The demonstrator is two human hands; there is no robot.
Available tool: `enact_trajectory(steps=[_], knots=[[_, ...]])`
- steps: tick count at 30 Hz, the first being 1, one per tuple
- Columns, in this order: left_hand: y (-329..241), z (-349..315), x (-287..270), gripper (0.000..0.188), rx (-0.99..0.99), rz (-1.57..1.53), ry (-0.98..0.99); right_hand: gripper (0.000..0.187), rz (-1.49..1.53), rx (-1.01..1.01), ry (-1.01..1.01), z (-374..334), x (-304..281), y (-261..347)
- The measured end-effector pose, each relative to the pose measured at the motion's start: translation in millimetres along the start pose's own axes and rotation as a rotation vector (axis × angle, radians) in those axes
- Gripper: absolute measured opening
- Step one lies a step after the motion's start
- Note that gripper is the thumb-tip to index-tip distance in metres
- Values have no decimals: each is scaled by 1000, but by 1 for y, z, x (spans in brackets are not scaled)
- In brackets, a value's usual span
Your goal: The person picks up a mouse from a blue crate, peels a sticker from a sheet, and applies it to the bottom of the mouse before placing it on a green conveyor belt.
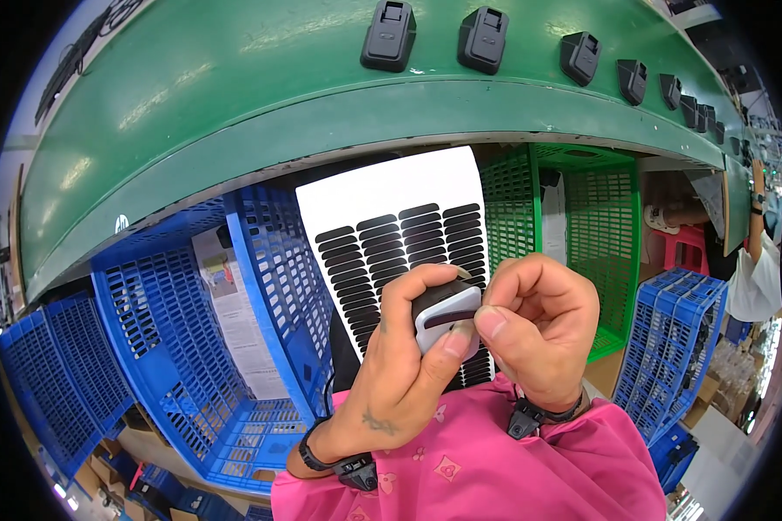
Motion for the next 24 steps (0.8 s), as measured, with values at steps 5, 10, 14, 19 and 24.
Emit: enact_trajectory(steps=[5,10,14,19,24], knots=[[0,0,0,44,-4,14,-20,9,5,5,9,1,1,1],[-1,0,0,44,-2,13,-31,8,13,13,0,1,2,1],[0,-1,0,43,-33,-4,-37,8,-20,-10,-4,1,1,0],[-5,1,0,42,99,104,-51,8,-10,17,-61,0,0,-3],[-7,1,-1,42,105,138,-54,8,-35,32,-70,0,-2,-7]])
Point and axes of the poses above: each hand's wrist, its own z-axis towards the middle knuckle, its own x-axis out of the palm, y = z × x, the point moved 8 cm from there along z, towards the middle knuckle, and after that the axes turned 7 degrees about y, right-handed, at the moved point
